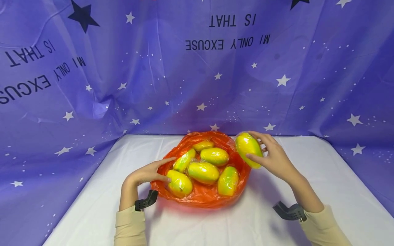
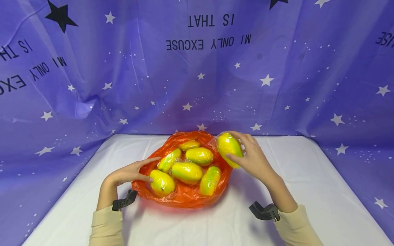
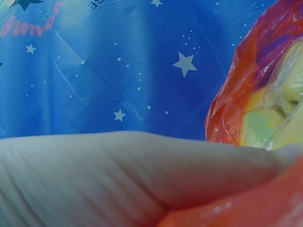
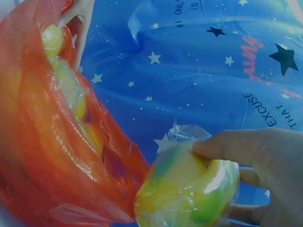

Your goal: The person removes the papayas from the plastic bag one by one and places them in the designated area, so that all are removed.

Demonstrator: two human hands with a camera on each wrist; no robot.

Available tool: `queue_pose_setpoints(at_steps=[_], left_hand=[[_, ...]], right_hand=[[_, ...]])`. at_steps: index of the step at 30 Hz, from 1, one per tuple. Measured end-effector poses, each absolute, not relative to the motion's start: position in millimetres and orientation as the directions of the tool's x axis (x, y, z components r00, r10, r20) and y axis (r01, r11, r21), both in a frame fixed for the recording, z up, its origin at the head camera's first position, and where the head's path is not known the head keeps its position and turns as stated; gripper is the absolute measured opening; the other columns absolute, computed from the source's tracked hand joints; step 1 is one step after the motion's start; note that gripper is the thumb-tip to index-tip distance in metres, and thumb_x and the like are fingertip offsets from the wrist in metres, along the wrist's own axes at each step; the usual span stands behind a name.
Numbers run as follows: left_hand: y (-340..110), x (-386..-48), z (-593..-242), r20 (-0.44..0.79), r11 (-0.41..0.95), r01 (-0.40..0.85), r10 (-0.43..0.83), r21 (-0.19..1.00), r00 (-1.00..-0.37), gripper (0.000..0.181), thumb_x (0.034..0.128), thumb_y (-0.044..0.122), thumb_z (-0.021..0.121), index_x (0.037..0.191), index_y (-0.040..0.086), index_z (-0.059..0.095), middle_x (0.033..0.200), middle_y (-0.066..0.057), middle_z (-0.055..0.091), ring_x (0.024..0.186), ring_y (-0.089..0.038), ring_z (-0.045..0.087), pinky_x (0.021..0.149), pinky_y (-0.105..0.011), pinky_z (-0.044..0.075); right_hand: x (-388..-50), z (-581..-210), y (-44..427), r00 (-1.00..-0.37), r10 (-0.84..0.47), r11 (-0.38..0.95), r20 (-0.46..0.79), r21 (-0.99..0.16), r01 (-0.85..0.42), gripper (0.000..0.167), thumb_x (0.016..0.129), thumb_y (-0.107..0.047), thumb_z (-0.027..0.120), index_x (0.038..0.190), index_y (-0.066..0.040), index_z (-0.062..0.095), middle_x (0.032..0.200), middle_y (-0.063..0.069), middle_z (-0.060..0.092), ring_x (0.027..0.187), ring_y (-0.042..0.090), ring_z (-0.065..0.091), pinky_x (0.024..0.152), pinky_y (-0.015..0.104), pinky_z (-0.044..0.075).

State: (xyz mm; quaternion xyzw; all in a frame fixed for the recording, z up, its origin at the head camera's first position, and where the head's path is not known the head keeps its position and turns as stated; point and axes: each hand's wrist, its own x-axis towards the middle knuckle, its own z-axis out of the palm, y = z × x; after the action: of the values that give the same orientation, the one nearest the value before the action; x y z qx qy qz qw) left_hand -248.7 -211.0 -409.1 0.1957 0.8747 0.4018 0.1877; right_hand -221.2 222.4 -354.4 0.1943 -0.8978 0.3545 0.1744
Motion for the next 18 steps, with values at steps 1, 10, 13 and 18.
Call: queue_pose_setpoints(at_steps=[1, 10, 13, 18], left_hand=[[-211.1, -248.6, -408.8, -0.171, 0.6, 0.192, 0.494, 0.777, -0.853, 0.081, 0.0791, 0.029, 0.079, 0.149, 0.023, 0.039, 0.151, -0.012, 0.036, 0.139, -0.035, 0.028, 0.11, -0.059, 0.022], [-210.2, -248.3, -407.2, -0.18, 0.603, 0.184, 0.491, 0.776, -0.852, 0.081, 0.0798, 0.029, 0.078, 0.15, 0.023, 0.038, 0.151, -0.011, 0.036, 0.138, -0.035, 0.028, 0.11, -0.058, 0.023], [-209.7, -248.1, -406.6, -0.18, 0.604, 0.187, 0.494, 0.775, -0.85, 0.081, 0.08, 0.029, 0.078, 0.15, 0.022, 0.038, 0.151, -0.012, 0.036, 0.138, -0.035, 0.028, 0.11, -0.059, 0.023], [-209.9, -247.6, -405.7, -0.183, 0.609, 0.187, 0.493, 0.771, -0.851, 0.081, 0.0799, 0.029, 0.078, 0.15, 0.022, 0.038, 0.151, -0.013, 0.036, 0.138, -0.037, 0.028, 0.109, -0.06, 0.023]], right_hand=[[-221.3, -354.0, 223.2, -0.87, -0.212, 0.674, 0.445, -0.578, -0.46, 0.069, 0.081, -0.025, 0.079, 0.142, -0.016, 0.048, 0.12, 0.01, 0.053, 0.098, 0.024, 0.051, 0.076, 0.045, 0.051], [-220.8, -352.9, 234.9, -0.931, -0.073, 0.678, 0.358, -0.666, -0.31, 0.071, 0.084, -0.027, 0.077, 0.144, -0.009, 0.044, 0.119, 0.02, 0.054, 0.094, 0.034, 0.054, 0.072, 0.04, 0.049], [-222.6, -355.7, 240.2, -0.939, -0.049, 0.694, 0.34, -0.664, -0.277, 0.071, 0.084, -0.028, 0.076, 0.144, -0.008, 0.043, 0.121, 0.023, 0.054, 0.096, 0.036, 0.054, 0.071, 0.041, 0.049], [-228.3, -362.8, 247.3, -0.953, -0.035, 0.716, 0.301, -0.658, -0.234, 0.071, 0.085, -0.029, 0.074, 0.143, -0.004, 0.042, 0.123, 0.028, 0.052, 0.1, 0.042, 0.053, 0.074, 0.051, 0.05]])
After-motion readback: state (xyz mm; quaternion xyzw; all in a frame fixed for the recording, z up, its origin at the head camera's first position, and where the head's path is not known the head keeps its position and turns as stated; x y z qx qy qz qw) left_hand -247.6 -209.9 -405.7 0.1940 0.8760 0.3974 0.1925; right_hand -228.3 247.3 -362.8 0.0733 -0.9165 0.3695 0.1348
